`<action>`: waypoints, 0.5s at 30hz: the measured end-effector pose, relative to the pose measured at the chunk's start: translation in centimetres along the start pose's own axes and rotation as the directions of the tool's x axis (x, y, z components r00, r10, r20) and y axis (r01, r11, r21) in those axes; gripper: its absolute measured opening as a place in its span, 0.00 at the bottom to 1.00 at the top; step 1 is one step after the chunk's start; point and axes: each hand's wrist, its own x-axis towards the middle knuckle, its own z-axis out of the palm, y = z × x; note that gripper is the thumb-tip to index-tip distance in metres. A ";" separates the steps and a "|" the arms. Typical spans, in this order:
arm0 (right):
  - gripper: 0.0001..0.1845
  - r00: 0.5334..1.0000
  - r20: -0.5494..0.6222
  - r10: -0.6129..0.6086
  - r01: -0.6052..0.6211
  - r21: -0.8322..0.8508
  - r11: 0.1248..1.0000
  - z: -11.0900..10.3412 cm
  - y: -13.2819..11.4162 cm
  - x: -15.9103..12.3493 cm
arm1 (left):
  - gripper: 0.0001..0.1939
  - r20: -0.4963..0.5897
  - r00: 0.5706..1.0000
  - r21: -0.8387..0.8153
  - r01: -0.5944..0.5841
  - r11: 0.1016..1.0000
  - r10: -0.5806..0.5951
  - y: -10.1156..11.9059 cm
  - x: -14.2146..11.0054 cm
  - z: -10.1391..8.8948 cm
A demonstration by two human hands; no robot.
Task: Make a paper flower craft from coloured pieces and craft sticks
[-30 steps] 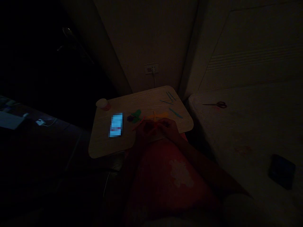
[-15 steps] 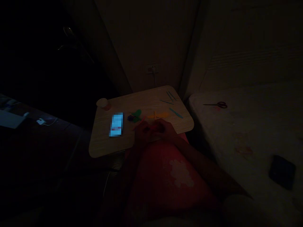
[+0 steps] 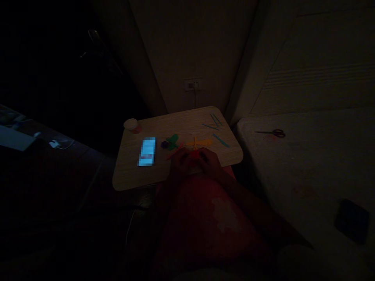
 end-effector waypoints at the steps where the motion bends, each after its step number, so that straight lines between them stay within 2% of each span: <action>1: 0.13 1.000 0.010 -0.002 0.002 0.000 1.000 0.0 0.0 0.0 | 0.15 0.007 1.000 -0.004 0.000 1.000 0.000 0.1 0.0 0.0; 7: 0.19 0.998 0.044 -0.055 0.055 0.002 0.998 0.0 -0.2 0.3 | 0.14 0.080 0.997 -0.029 0.016 0.999 -0.014 0.9 0.0 -0.1; 15: 0.26 0.999 0.052 -0.003 -0.001 0.091 0.996 0.0 -0.1 0.5 | 0.10 0.134 0.990 0.119 -0.046 0.992 0.030 1.2 0.0 0.3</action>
